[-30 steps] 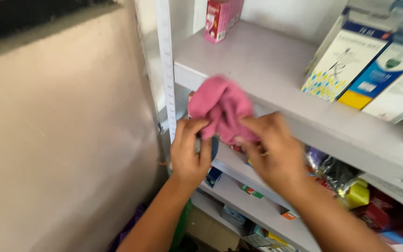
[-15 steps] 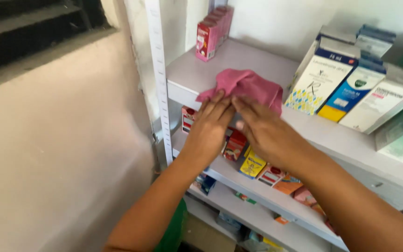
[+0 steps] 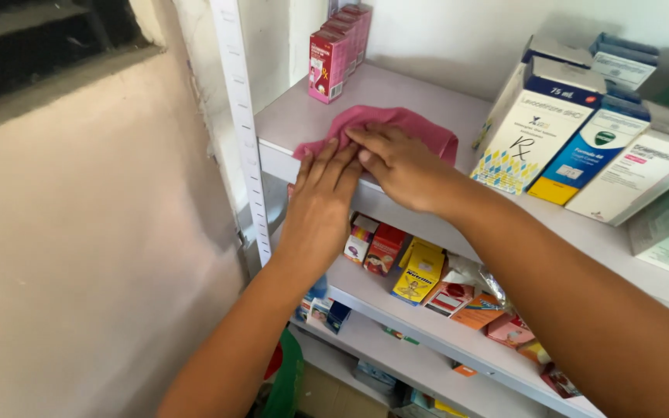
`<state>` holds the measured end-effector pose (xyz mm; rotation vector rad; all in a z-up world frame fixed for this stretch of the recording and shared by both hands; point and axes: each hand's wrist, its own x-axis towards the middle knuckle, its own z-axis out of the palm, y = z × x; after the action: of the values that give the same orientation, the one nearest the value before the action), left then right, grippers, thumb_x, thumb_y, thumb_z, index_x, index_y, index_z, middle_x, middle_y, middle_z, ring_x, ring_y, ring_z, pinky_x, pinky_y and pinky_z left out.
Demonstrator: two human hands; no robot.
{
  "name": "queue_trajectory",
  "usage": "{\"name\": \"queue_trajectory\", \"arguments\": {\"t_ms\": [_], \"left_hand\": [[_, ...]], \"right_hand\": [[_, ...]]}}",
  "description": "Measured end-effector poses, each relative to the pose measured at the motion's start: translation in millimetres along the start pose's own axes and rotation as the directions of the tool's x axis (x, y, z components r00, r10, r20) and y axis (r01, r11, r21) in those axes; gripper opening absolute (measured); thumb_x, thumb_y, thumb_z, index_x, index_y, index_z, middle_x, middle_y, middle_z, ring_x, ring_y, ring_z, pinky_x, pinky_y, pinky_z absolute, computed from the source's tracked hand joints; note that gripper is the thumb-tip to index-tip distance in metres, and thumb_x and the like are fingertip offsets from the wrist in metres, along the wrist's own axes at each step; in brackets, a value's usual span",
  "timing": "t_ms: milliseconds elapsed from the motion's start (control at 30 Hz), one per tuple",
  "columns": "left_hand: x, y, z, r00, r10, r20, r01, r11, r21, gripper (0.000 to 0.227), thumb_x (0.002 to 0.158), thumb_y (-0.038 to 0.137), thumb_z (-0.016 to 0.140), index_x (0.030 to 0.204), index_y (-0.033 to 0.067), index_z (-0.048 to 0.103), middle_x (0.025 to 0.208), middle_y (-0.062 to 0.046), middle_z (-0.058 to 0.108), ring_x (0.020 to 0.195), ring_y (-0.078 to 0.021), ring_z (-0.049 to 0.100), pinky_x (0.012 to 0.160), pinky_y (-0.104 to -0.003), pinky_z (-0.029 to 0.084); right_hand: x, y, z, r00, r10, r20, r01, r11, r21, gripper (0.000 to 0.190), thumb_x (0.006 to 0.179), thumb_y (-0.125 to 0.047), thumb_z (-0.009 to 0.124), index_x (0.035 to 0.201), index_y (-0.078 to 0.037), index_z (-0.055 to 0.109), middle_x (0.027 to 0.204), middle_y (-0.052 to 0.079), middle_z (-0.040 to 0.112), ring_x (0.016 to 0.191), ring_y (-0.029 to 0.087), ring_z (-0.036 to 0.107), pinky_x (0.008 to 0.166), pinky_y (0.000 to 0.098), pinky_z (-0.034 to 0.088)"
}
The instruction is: Wiping dust off various medicine boxes and cleaning the storage shelves with a cloth.
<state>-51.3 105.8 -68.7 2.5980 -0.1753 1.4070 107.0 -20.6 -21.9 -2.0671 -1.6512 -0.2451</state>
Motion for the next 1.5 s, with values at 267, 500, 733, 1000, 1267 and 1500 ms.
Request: {"name": "queue_trajectory", "arguments": {"t_ms": [267,500,733,1000,1267,1500], "left_hand": [[8.7,-8.3,0.9,1.0,0.011,-0.001,-0.011,1.0,0.027,0.047,0.087,0.0,0.055,0.133,-0.0047,0.062,0.142,-0.02,0.058,0.14,-0.0368,0.048,0.123,-0.06,0.025],[15.2,-21.6,4.6,0.992,0.107,0.065,-0.116,0.978,0.172,0.044,0.086,0.005,0.057,0.129,-0.0074,0.062,0.134,-0.021,0.062,0.139,-0.0406,0.049,0.121,-0.063,0.026],[10.3,-21.2,5.9,0.994,0.104,0.043,-0.106,0.993,0.055,0.05,0.087,0.003,0.054,0.136,-0.01,0.057,0.144,-0.025,0.057,0.145,-0.0427,0.044,0.122,-0.062,0.027],[24.2,-34.4,5.0,0.997,0.066,0.03,-0.064,0.996,-0.065,0.048,0.083,0.0,0.053,0.13,-0.0074,0.062,0.139,-0.022,0.062,0.138,-0.0384,0.051,0.118,-0.058,0.033],[82.1,-62.0,9.8,0.982,0.114,0.151,-0.107,0.993,-0.055,0.04,0.084,-0.004,0.054,0.122,-0.0111,0.064,0.128,-0.027,0.065,0.121,-0.0402,0.06,0.107,-0.045,0.046],[67.5,-57.2,9.7,1.0,0.002,-0.005,-0.001,1.0,0.029,0.045,0.079,-0.004,0.056,0.123,-0.0057,0.066,0.122,-0.021,0.067,0.118,-0.0384,0.06,0.108,-0.048,0.042]], "right_hand": [[64.9,-9.3,-6.1,0.864,0.497,0.08,-0.461,0.845,-0.271,0.036,0.104,-0.035,0.047,0.134,-0.022,0.06,0.138,0.022,0.054,0.131,0.043,0.051,0.114,0.0519,0.037],[110.7,65.7,12.8,0.723,0.686,0.078,-0.654,0.717,-0.24,0.061,0.104,-0.041,0.038,0.156,-0.012,0.027,0.16,0.031,0.024,0.138,0.056,0.038,0.112,0.06,0.035],[145.0,162.3,37.3,0.694,0.707,0.137,-0.598,0.671,-0.439,0.061,0.104,-0.041,0.023,0.163,-0.024,0.016,0.172,0.009,0.009,0.158,0.04,0.009,0.124,0.0586,0.012],[161.1,188.5,23.1,0.701,0.707,0.092,-0.62,0.668,-0.412,0.064,0.105,-0.051,0.023,0.165,-0.027,0.017,0.171,0.011,0.015,0.158,0.036,0.013,0.126,0.0574,0.014],[155.2,115.3,8.5,0.607,0.792,0.073,-0.727,0.59,-0.351,0.067,0.102,-0.056,0.027,0.164,-0.034,0.015,0.171,0.006,0.017,0.157,0.039,0.012,0.125,0.059,0.014],[154.5,148.9,23.8,0.626,0.771,0.116,-0.704,0.623,-0.341,0.06,0.102,-0.056,0.027,0.161,-0.042,0.025,0.171,0.012,0.016,0.155,0.047,0.014,0.122,0.0692,0.012]]}}
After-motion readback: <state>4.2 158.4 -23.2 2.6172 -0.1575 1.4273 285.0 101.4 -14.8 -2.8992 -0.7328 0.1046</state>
